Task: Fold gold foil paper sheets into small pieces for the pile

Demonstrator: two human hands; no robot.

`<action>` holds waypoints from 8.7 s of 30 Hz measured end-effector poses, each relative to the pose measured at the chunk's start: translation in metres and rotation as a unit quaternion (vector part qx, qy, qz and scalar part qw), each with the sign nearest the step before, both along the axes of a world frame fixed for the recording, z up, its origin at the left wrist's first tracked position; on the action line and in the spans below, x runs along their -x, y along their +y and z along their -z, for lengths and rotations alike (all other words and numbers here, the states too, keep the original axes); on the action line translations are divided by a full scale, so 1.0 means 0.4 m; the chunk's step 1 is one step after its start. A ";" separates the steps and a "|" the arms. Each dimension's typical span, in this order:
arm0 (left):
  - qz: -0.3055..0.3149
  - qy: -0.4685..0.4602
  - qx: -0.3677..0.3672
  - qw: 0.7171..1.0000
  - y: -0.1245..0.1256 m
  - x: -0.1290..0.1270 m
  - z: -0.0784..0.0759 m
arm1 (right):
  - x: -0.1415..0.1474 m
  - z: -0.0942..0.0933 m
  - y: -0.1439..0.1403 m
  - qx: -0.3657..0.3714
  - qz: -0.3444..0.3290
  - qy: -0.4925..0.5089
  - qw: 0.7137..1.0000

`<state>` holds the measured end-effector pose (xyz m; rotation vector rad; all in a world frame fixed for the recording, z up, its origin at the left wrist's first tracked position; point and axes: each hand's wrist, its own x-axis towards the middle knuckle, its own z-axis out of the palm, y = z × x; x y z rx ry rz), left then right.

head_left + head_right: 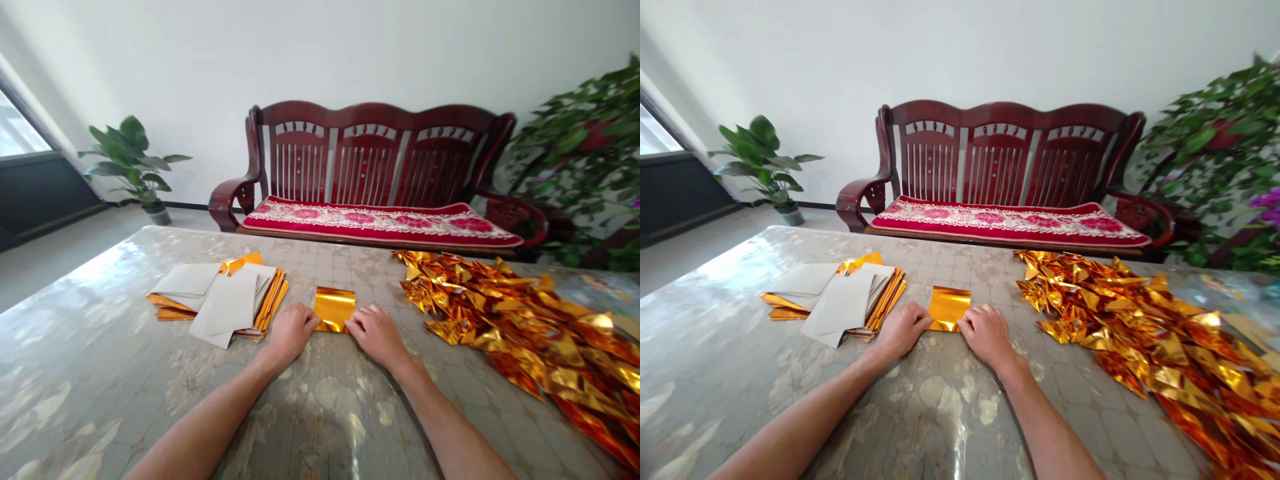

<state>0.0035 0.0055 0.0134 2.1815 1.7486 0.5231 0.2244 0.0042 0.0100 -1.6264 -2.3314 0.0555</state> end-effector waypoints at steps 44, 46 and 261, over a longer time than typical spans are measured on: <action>-0.014 0.072 -0.007 0.997 0.007 0.001 -0.010 | 0.011 0.016 0.003 -0.037 0.041 -0.008 0.998; -0.015 0.072 -0.007 0.997 0.008 0.000 -0.010 | 0.010 0.016 0.001 -0.038 0.038 -0.007 0.999; 0.018 0.192 -0.054 0.980 -0.009 -0.018 -0.015 | 0.019 0.021 -0.042 -0.069 -0.024 -0.042 0.996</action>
